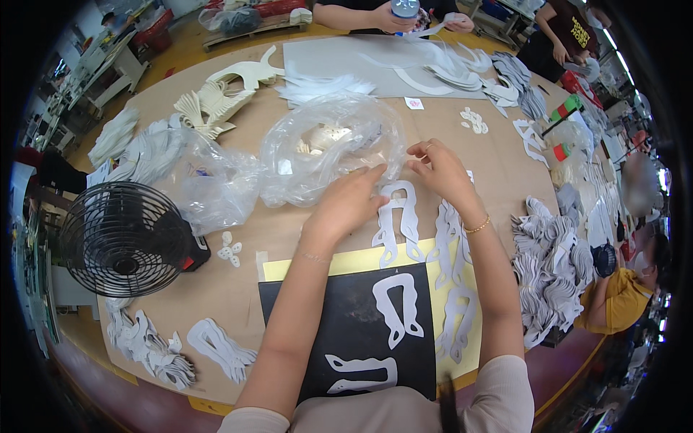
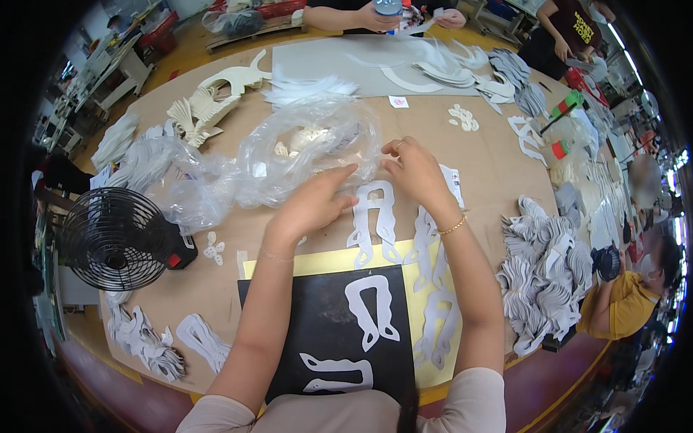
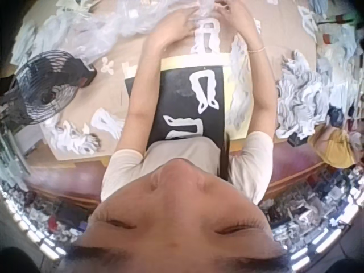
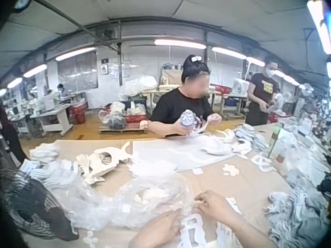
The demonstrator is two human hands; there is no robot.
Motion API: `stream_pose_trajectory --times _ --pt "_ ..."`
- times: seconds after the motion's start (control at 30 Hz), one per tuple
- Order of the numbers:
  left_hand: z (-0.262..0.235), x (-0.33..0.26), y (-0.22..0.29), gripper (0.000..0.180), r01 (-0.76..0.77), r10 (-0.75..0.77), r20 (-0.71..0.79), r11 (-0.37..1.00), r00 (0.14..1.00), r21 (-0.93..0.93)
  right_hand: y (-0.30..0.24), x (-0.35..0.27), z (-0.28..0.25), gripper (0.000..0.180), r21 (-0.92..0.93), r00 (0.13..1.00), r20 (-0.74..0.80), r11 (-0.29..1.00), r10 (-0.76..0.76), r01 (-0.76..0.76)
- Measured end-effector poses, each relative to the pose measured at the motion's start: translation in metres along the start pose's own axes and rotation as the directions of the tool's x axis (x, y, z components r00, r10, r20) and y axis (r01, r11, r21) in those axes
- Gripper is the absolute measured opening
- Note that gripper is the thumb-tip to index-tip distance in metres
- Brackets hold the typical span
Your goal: The person assembles small white plastic components by hand at a workbench. They repeatedly pick up pieces, align them, and press them together, then place the assembled units into a plastic bag. Other workers are visible in the background performing similar tasks.
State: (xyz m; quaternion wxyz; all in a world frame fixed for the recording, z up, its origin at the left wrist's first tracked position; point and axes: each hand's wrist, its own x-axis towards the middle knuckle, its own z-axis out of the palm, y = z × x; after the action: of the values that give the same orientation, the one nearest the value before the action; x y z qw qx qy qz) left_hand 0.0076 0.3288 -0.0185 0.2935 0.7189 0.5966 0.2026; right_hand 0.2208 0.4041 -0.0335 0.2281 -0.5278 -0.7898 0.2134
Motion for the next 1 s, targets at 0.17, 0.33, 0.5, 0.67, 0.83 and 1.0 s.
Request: stream_pose_trajectory --times 0.17,0.33,0.5,0.67,0.83,1.0 --pt "-0.047 -0.007 -0.022 0.047 -0.001 0.061 -0.624 0.995 0.779 0.096 -0.03 0.022 0.008 0.028 0.02 0.995 -0.086 0.998 0.057 -0.055" --pt "-0.038 -0.002 -0.075 0.041 0.408 -0.188 -0.762 0.906 0.62 0.108 -0.067 0.082 0.082 0.051 0.018 0.909 -0.217 0.932 0.356 -0.361" --pt "-0.039 0.008 -0.084 0.036 0.453 -0.39 -0.636 0.889 0.666 -0.07 -0.041 0.09 0.092 0.062 0.194 0.984 -0.109 0.974 0.143 -0.12" --pt "-0.061 -0.005 -0.071 0.036 0.139 -0.375 -0.758 0.923 0.534 -0.358 -0.058 0.069 0.048 0.064 0.276 0.875 -0.452 0.906 -0.172 0.321" --pt "-0.075 -0.014 -0.046 0.037 -0.054 -0.361 -0.795 0.896 0.487 -0.44 -0.082 0.051 0.015 0.061 0.092 0.75 -0.579 0.888 -0.32 0.45" --pt "-0.075 -0.02 -0.043 0.038 -0.087 -0.427 -0.777 0.85 0.462 -0.519 -0.093 0.039 -0.003 0.06 0.011 0.69 -0.597 0.856 -0.409 0.517"
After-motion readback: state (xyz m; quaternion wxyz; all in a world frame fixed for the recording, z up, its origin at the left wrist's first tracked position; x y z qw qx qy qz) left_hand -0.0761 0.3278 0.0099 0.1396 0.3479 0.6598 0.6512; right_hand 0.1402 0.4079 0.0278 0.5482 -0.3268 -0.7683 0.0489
